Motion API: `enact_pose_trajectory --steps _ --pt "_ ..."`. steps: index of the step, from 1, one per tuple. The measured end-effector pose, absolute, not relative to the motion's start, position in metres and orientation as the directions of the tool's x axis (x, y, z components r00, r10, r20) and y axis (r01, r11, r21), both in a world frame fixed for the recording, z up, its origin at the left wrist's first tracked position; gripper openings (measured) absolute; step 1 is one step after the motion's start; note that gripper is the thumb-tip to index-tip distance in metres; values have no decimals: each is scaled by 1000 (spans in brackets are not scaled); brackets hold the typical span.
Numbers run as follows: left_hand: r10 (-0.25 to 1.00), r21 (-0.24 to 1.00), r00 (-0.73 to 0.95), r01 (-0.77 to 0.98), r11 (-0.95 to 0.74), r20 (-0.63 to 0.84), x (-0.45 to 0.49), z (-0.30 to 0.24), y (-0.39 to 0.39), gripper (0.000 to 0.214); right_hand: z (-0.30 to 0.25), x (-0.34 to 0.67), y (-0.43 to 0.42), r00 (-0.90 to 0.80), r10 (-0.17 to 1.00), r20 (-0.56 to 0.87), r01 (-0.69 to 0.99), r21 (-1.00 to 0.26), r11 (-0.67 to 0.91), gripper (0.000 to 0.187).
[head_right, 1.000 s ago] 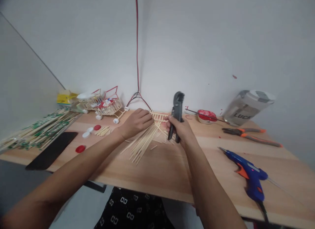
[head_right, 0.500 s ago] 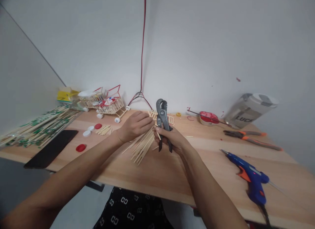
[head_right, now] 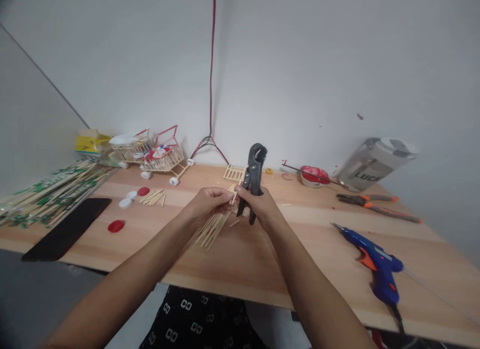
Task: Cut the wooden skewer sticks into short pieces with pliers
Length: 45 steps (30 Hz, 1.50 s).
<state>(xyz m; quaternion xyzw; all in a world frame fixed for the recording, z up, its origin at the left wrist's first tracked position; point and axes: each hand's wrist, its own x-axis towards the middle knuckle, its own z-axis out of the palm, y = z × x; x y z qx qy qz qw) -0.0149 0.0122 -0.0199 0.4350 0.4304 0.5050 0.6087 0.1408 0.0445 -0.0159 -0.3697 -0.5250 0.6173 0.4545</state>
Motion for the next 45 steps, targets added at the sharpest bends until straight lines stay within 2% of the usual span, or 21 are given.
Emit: enact_pose_trajectory --steps 7,12,16,19,22,25,28,32,36,39,45 --pt "972 964 183 -193 182 -147 -16 -17 8 42 -18 137 42 -288 956 53 -47 -998 41 32" --pt "978 981 170 -130 144 -121 -19 -19 9 38 -16 135 40 -277 960 30 12 -999 35 29" --pt "974 986 211 -127 106 -78 -22 -20 6 33 -17 135 41 -292 956 9 -35 -999 -2 30" --pt "973 997 229 -76 -7 24 -23 -18 2 25 -17 135 41 -300 954 -14 -123 -991 -53 30" --pt "971 970 133 116 -213 198 -21 -17 -3 15 -16 135 41 -287 957 -43 -181 -979 -99 30" --pt "918 846 90 362 -392 386 -19 -18 -7 8 -16 134 40 -272 961 -56 -221 -968 -119 32" --pt "872 748 106 471 -468 478 -16 -18 -10 11 -16 135 40 -276 959 -55 -234 -964 -123 33" --pt "891 815 62 379 -438 450 -14 -18 -11 13 -17 136 41 -292 956 -40 -228 -967 -110 33" --pt "954 949 112 122 -289 277 -14 -18 -8 16 -17 137 42 -273 962 -5 -239 -968 -73 31" --pt "969 984 174 -10 -177 176 -16 -18 -6 18 -17 137 42 -271 962 4 -241 -968 -64 29" --pt "982 993 158 -68 -93 103 -15 -19 -5 28 -17 137 40 -307 950 50 -196 -981 -12 30"
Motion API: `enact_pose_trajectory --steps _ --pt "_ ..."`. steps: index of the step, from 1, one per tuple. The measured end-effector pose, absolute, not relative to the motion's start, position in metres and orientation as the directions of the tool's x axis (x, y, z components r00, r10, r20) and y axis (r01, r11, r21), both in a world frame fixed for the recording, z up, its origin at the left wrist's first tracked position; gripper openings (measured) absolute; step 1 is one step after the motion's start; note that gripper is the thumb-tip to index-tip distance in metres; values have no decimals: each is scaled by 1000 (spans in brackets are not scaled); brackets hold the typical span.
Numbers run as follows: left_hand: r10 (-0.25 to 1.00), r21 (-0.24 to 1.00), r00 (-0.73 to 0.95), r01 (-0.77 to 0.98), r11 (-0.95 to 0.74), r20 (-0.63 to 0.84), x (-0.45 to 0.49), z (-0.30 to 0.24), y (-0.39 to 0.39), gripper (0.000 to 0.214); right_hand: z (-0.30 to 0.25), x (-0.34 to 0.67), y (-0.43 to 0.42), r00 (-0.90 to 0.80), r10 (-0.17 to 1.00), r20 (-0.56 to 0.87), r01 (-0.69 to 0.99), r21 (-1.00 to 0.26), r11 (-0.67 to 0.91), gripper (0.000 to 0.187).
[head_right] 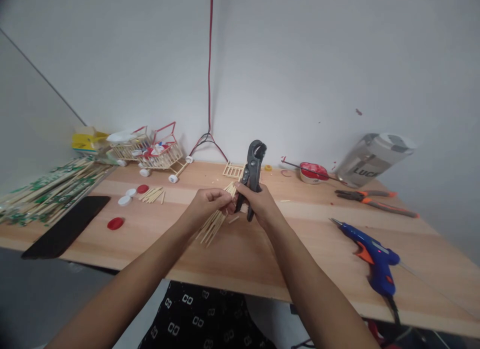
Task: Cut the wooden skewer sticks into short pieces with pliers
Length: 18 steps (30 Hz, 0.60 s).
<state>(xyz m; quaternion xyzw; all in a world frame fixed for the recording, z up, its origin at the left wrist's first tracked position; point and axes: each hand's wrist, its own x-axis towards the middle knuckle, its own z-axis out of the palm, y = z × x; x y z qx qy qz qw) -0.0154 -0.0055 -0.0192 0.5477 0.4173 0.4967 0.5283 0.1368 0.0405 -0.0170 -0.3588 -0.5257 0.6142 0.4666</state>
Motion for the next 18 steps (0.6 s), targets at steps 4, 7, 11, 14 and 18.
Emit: enact_pose_trajectory --steps 4,7,11,14,18 --pt "987 984 163 -175 27 2 -15 -23 -4 41 -17 136 39 -284 956 70 -42 -997 61 34" --pt "982 966 184 -246 84 -39 -14 -26 -3 43 -18 133 38 -208 974 86 75 -992 103 36" --pt "987 963 158 -257 81 -41 -14 -27 -3 42 -19 130 36 -175 978 112 146 -980 138 36" --pt "991 972 137 -233 40 -8 -14 -26 -4 39 -17 129 34 -190 973 127 191 -968 164 36" --pt "991 981 123 -192 -34 58 -14 -27 -4 34 -16 127 33 -181 970 160 256 -945 204 34"
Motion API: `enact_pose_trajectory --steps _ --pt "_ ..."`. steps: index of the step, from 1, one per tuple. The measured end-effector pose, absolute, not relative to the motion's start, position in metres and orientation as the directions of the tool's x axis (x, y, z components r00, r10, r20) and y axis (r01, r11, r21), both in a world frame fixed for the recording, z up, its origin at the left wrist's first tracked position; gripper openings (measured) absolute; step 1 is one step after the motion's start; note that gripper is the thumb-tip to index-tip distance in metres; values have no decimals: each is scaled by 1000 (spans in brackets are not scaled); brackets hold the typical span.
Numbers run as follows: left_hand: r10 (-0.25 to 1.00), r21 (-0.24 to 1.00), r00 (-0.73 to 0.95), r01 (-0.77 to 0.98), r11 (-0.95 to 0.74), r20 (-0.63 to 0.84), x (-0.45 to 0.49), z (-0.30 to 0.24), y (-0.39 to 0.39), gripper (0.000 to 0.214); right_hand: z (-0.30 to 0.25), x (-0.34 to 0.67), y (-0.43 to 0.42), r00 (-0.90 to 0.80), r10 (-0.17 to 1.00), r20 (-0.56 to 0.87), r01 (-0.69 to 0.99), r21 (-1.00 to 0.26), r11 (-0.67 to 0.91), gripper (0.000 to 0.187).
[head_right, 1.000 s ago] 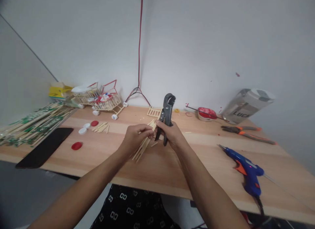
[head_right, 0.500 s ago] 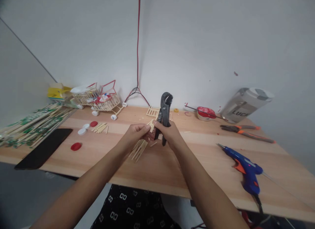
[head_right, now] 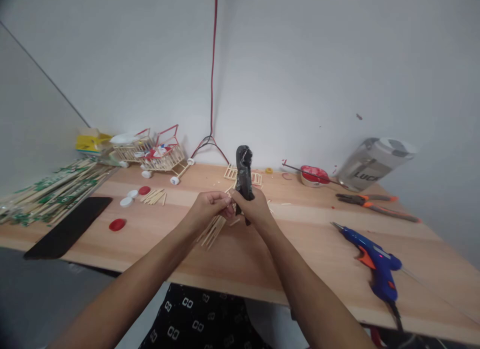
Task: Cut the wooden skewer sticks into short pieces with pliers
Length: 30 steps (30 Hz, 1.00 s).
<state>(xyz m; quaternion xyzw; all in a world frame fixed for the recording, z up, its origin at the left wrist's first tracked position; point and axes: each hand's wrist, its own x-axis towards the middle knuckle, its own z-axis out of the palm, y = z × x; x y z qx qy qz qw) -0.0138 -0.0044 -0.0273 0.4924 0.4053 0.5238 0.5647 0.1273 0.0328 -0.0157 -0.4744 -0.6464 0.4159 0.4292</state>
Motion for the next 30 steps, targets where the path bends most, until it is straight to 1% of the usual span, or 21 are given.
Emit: enact_pose_trajectory --steps 4,7,9,12,14,16,18,21,23,26,28,30 --pt "993 988 89 -140 -63 76 -14 -29 -3 30 -17 130 37 -218 957 190 318 -913 254 32" --pt "991 987 4 -84 -134 135 -20 -27 0 26 -15 138 40 -288 941 179 312 -911 269 36" --pt "981 982 -77 -55 -180 176 -29 -22 1 23 -10 143 41 -352 927 130 257 -939 230 40" --pt "955 971 -175 7 -240 238 -48 -10 -1 21 -3 151 38 -501 866 12 200 -971 130 45" --pt "942 961 -190 73 -267 277 -60 1 -7 21 0 153 34 -603 796 -62 239 -965 105 48" --pt "945 956 -162 118 -268 285 -68 12 -15 21 2 154 30 -663 742 -101 299 -944 138 51" --pt "959 960 -105 133 -247 262 -72 19 -23 22 2 153 27 -690 715 -115 339 -924 178 53" --pt "984 978 7 109 -179 179 -72 25 -33 24 1 150 25 -722 677 -143 388 -894 225 56" --pt "991 990 53 66 -122 119 -72 25 -36 25 0 149 25 -734 661 -154 411 -876 252 57" --pt "996 997 48 11 -74 73 -74 22 -37 26 -1 149 25 -726 672 -147 391 -892 227 56" --pt "997 998 48 8 -61 60 -76 19 -37 26 -1 150 25 -723 675 -149 379 -902 208 56" --pt "996 998 69 20 -53 52 -77 16 -36 27 -1 150 24 -732 665 -147 388 -892 231 56"
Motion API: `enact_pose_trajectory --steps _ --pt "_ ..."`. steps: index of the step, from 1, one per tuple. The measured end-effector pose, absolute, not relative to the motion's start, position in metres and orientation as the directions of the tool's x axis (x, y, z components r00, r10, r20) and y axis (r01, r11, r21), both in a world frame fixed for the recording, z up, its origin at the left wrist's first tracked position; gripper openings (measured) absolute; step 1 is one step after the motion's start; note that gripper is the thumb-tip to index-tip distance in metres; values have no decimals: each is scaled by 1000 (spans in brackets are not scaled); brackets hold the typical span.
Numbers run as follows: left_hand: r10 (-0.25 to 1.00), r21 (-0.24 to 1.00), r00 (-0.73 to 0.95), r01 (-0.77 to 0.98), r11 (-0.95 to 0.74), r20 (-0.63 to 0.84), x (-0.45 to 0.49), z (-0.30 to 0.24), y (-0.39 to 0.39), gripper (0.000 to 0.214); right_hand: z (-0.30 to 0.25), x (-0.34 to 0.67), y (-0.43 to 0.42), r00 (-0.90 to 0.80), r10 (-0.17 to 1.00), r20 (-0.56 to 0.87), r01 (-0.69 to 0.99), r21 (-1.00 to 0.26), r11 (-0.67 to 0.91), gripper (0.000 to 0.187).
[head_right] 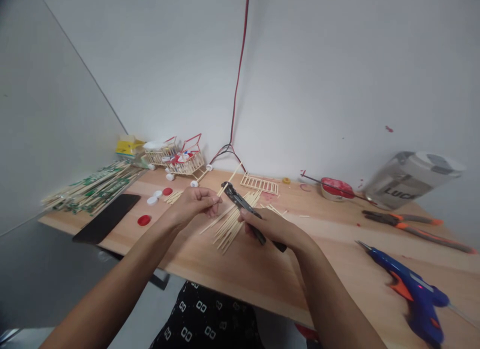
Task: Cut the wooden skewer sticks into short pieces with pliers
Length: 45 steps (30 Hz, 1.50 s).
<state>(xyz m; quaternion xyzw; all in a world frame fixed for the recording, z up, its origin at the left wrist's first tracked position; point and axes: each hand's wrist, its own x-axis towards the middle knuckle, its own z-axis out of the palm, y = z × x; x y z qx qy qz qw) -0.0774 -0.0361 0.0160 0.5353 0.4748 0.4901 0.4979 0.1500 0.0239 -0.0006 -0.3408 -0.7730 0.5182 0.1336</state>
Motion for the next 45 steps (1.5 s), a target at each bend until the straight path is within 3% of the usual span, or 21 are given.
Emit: enact_pose_trajectory --steps 9,18,25,34,38,45 --pt "997 989 71 142 -42 32 -76 18 -36 21 -3 146 24 -735 663 -142 391 -888 243 58" --pt "987 909 25 387 -157 160 -67 19 -36 24 -6 145 23 -702 701 -126 404 -881 246 55" --pt "944 614 3 759 -217 331 -65 14 -41 25 -6 142 17 -667 739 -95 446 -845 295 54" --pt "940 97 -15 995 -19 341 -45 13 -49 25 -5 138 14 -625 780 2 488 -779 394 53" --pt "944 15 -10 1000 6 330 -41 13 -47 23 -5 135 12 -590 806 57 535 -719 443 53" --pt "952 -5 -9 1000 11 305 -43 14 -50 23 -14 125 10 -570 815 101 575 -660 484 53"
